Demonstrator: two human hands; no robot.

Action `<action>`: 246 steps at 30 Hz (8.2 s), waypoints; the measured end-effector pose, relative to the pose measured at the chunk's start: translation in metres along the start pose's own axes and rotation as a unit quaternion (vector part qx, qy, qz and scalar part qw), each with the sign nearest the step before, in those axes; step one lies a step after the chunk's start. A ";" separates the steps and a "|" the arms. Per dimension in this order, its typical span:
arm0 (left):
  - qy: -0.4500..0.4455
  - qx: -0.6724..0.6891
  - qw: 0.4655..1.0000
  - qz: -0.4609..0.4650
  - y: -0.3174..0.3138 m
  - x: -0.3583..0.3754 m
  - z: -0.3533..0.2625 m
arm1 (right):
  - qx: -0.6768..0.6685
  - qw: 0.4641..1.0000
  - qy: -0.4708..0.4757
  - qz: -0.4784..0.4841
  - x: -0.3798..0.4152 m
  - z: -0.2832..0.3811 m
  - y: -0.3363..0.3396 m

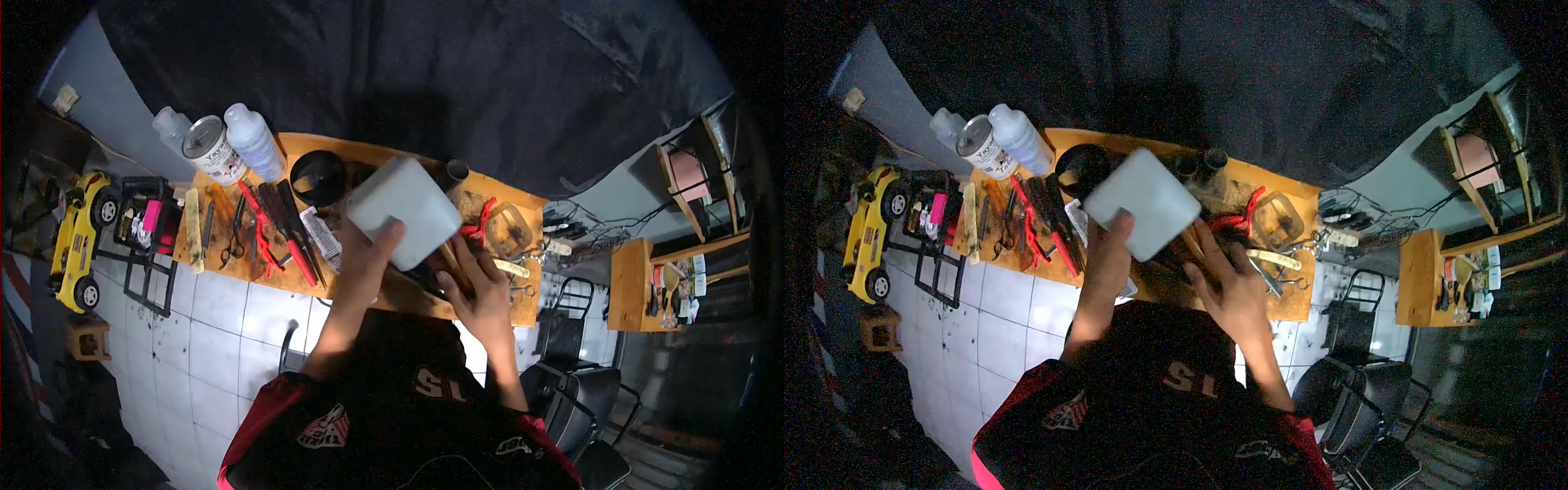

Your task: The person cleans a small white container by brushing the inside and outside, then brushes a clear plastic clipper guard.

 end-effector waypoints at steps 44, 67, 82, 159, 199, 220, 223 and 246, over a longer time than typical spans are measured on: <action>-0.013 -0.047 0.999 0.000 -0.011 -0.016 0.015 | -0.097 0.990 0.100 0.025 -0.016 -0.012 -0.018; -0.132 -0.058 0.989 0.021 -0.014 -0.020 -0.005 | -0.050 0.997 0.041 0.047 -0.022 -0.016 0.012; -0.094 0.090 0.991 -0.012 0.006 -0.028 0.012 | -0.120 0.988 0.074 0.057 -0.019 -0.011 -0.005; -0.077 -0.010 0.997 0.017 -0.014 -0.018 0.020 | -0.166 0.983 0.035 0.070 -0.026 -0.008 -0.025; -0.118 -0.040 0.985 0.118 -0.046 -0.004 0.018 | -0.039 0.999 0.001 -0.024 -0.013 -0.044 -0.016; 0.010 0.124 0.992 0.014 -0.018 -0.009 0.058 | -0.057 0.998 0.013 0.009 -0.014 -0.031 -0.035; -0.018 0.080 0.997 -0.009 -0.009 -0.015 0.044 | -0.104 0.992 0.050 0.055 -0.020 -0.016 -0.021; -0.127 0.030 0.991 -0.002 -0.030 -0.016 0.020 | -0.236 0.967 -0.003 0.099 -0.025 -0.033 -0.020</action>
Point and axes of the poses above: each hand's wrist, its own x-axis away from the middle knuckle, its own y-axis out of the back of the hand, z = x × y, the point moved 7 cm from there along -x, towards the middle knuckle, and after that the axes turned 3 degrees about x, right-handed, at the moved point
